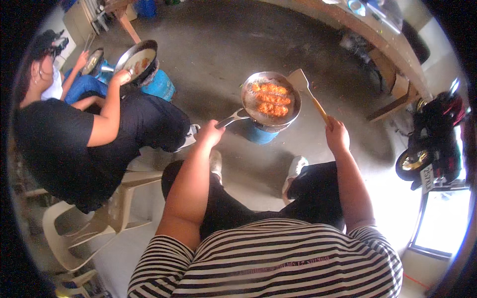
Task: The person fries breaded food items in a pan placed on a portable gas burner. They use a wooden spatula to turn the items over in the hot oil and occasionally shake the pan to distribute the heat. Another person sits nearby, also cooking in a separate pan.
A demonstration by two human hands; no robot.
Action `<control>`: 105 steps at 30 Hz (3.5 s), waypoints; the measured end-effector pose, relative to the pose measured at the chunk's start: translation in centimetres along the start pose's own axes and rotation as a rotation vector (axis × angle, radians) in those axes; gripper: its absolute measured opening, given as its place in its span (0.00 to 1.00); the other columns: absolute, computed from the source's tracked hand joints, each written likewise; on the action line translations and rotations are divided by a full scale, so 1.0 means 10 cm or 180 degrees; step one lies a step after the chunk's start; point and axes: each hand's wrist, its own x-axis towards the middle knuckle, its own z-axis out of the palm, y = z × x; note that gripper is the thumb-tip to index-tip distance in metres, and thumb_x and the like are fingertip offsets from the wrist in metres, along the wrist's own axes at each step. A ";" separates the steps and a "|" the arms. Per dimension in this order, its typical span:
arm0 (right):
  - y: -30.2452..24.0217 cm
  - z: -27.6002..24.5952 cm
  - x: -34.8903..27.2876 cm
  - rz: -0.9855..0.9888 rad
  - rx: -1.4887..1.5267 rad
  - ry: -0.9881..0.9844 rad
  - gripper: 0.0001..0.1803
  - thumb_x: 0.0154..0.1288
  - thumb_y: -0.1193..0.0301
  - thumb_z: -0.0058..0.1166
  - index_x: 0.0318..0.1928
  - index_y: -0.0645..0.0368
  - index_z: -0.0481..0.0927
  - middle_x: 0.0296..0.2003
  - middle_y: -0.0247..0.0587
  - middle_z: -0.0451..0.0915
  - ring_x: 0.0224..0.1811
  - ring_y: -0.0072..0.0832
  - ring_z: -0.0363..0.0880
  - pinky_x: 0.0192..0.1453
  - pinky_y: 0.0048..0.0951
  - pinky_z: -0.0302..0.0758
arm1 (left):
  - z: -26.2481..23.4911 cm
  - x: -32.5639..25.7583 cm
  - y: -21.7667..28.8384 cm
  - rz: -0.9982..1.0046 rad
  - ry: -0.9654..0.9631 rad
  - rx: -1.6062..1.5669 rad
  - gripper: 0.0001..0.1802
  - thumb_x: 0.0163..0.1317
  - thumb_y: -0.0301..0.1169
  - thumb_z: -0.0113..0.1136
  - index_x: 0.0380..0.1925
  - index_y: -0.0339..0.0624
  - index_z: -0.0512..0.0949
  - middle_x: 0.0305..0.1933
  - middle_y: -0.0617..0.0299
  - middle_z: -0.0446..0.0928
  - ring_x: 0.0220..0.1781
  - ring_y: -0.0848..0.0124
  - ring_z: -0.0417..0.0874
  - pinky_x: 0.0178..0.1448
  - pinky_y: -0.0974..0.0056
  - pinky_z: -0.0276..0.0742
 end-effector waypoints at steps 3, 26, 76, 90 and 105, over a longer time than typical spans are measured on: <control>0.05 -0.37 -0.04 0.0017 -0.0726 -0.0169 0.20 0.60 0.67 0.50 0.54 0.46 0.74 0.45 0.49 0.77 0.48 0.44 0.76 0.50 0.40 0.74 | 0.24 -0.17 0.16 -0.0026 -0.0328 0.0037 0.23 0.57 0.48 0.56 0.49 0.50 0.74 0.50 0.52 0.77 0.56 0.53 0.75 0.60 0.46 0.61; -1.45 -0.81 0.79 -0.1180 -0.3156 -0.1201 0.09 0.52 0.72 0.56 0.35 0.59 0.83 0.36 0.46 0.82 0.41 0.40 0.82 0.40 0.38 0.80 | -0.18 -0.15 0.28 0.0159 -0.0217 0.0089 0.19 0.60 0.42 0.53 0.49 0.49 0.74 0.51 0.55 0.77 0.57 0.56 0.75 0.62 0.41 0.56; -2.11 -0.38 1.07 -0.1856 -0.4545 -0.1128 0.14 0.57 0.62 0.54 0.41 0.51 0.84 0.40 0.40 0.82 0.47 0.37 0.77 0.54 0.44 0.55 | -0.05 0.01 0.21 0.0181 -0.0419 0.0060 0.19 0.59 0.34 0.49 0.52 0.53 0.73 0.52 0.56 0.77 0.57 0.57 0.75 0.64 0.40 0.53; -2.06 -0.40 1.10 -0.1760 -0.4180 -0.1488 0.13 0.56 0.66 0.54 0.41 0.52 0.84 0.44 0.41 0.82 0.51 0.41 0.77 0.61 0.46 0.53 | -0.05 -0.02 0.22 0.0137 -0.0410 -0.0105 0.19 0.60 0.34 0.47 0.51 0.52 0.73 0.54 0.56 0.76 0.59 0.57 0.74 0.66 0.39 0.49; -2.13 -0.44 1.03 -0.1926 -0.4361 -0.1473 0.12 0.55 0.67 0.55 0.39 0.52 0.85 0.43 0.41 0.82 0.51 0.38 0.77 0.58 0.44 0.56 | -0.08 -0.06 0.24 0.0219 -0.0300 -0.0041 0.18 0.57 0.34 0.48 0.48 0.51 0.75 0.52 0.56 0.77 0.57 0.55 0.75 0.64 0.36 0.51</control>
